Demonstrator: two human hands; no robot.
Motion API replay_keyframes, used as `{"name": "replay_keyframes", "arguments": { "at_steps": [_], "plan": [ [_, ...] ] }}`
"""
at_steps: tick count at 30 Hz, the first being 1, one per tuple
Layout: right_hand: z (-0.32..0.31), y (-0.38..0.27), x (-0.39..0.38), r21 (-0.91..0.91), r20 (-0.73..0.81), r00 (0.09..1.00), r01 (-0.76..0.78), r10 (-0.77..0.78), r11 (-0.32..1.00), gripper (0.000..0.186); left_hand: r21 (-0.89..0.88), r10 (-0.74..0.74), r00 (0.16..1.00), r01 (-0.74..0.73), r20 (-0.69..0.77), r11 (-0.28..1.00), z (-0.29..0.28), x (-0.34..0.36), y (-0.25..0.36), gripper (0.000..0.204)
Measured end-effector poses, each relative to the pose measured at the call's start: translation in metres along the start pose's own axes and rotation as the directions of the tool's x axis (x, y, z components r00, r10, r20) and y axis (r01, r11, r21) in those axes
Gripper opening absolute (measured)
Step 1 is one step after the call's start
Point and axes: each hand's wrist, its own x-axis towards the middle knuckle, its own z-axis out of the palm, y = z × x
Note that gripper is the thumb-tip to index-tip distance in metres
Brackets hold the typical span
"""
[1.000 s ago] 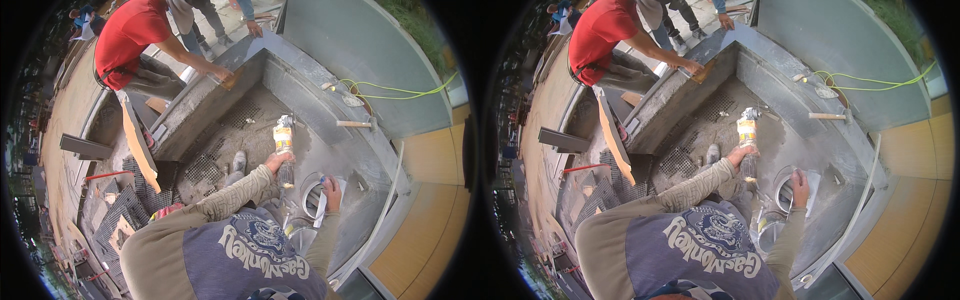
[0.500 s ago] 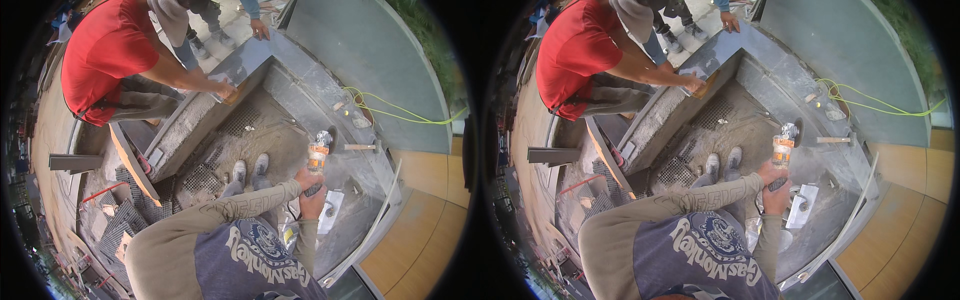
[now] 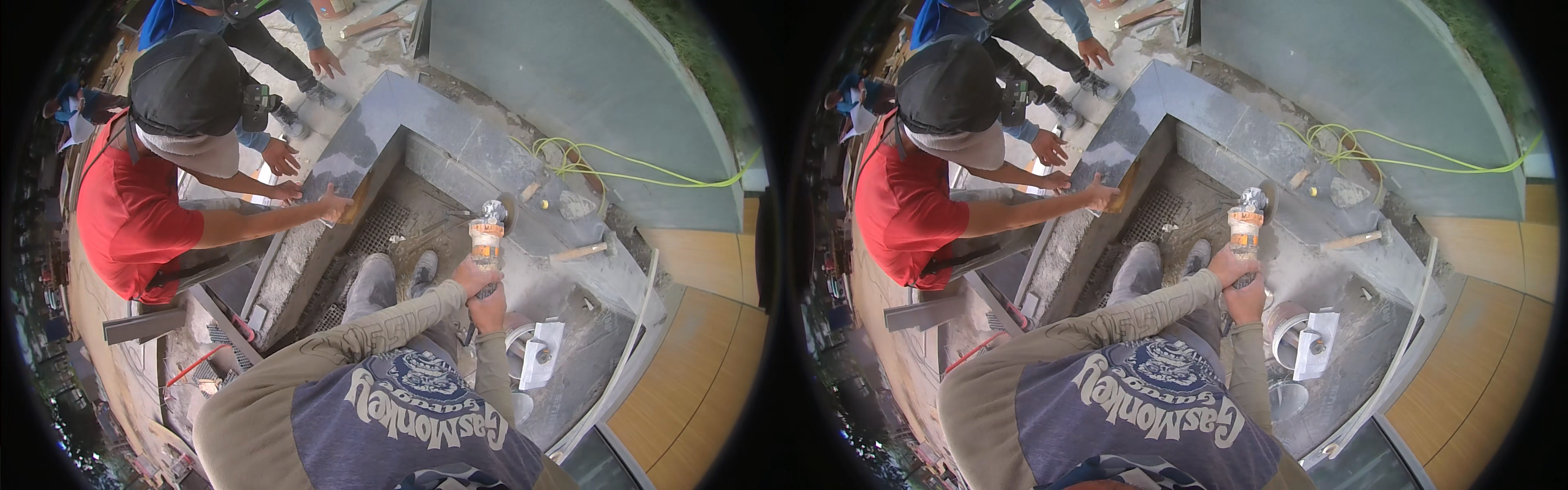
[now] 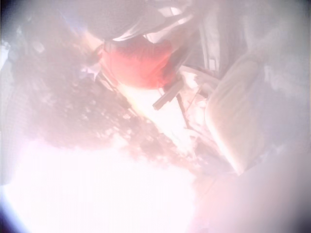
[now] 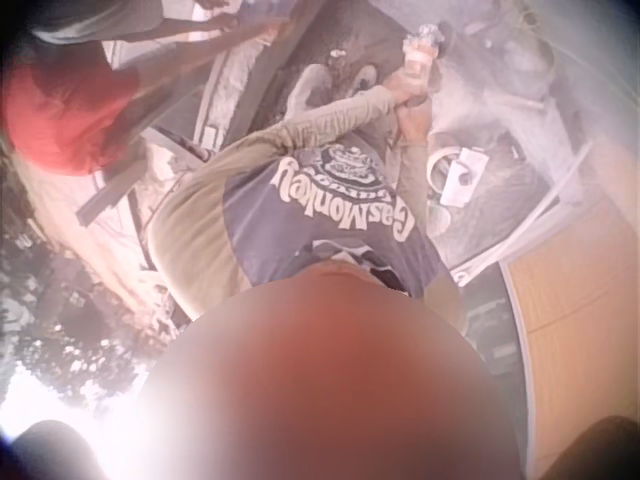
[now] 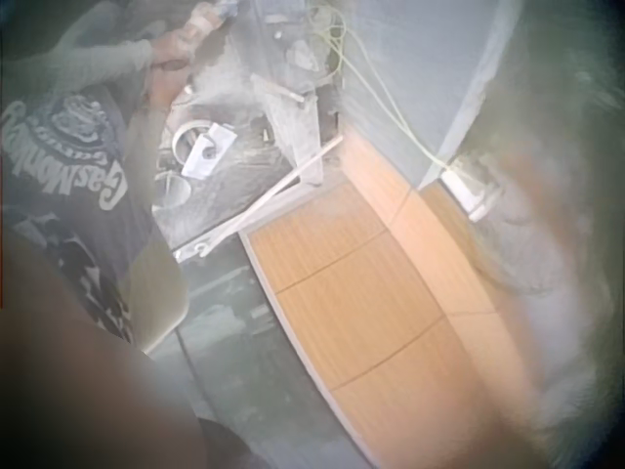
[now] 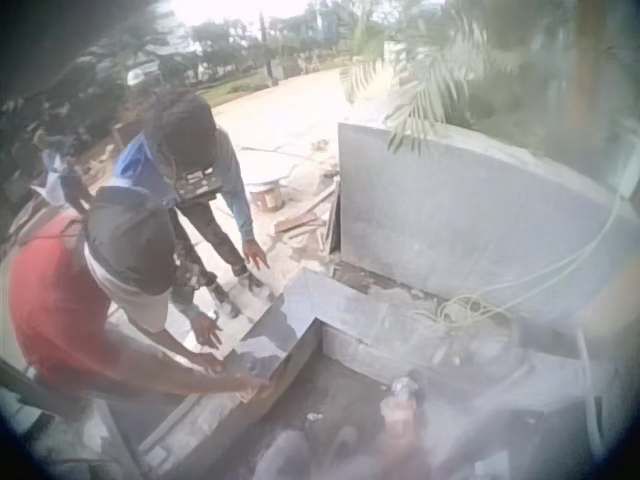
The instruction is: The person positions a large stone tile onto a prepared surface with assistance from two coworkers. They use a power grinder to cut and shape the tile, apply adhesive, and measure the tile with a tape measure. The team collaborates to align and secure the tile in place.
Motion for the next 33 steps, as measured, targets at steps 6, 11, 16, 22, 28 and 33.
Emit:
{"name": "replay_keyframes", "arguments": {
  "at_steps": [6,11,16,22,28,33],
  "plan": [
    [0.039,-0.022,0.057,0.042,-0.080,0.995,0.057,-0.054,0.998,0.069,-0.030,-0.027,0.991,0.031,0.129,0.999,-0.055,0.063,0.035,0.064],
    [0.090,-0.051,0.098,0.159,0.006,1.000,-0.025,0.024,0.987,0.071,-0.087,-0.044,0.980,0.062,0.192,0.994,-0.118,0.113,0.037,0.066],
    [0.147,-0.087,0.140,0.246,-0.096,0.995,0.011,0.013,0.969,0.075,0.110,0.002,0.989,-0.018,0.145,0.994,-0.167,0.161,0.048,0.064],
    [0.204,-0.124,0.194,0.211,-0.108,0.992,0.085,-0.064,0.974,0.074,0.097,0.003,0.986,-0.019,0.164,0.995,-0.240,0.215,0.056,0.067],
    [0.230,-0.137,0.213,0.168,-0.092,0.995,-0.031,0.047,0.985,0.056,0.037,0.019,0.999,-0.018,-0.031,0.999,-0.328,0.236,0.041,0.099],
    [0.233,-0.123,0.204,0.234,-0.105,0.989,-0.074,0.101,0.969,0.059,0.816,0.124,0.863,0.403,-0.489,0.413,-0.403,0.225,0.000,0.133]
  ]
}}
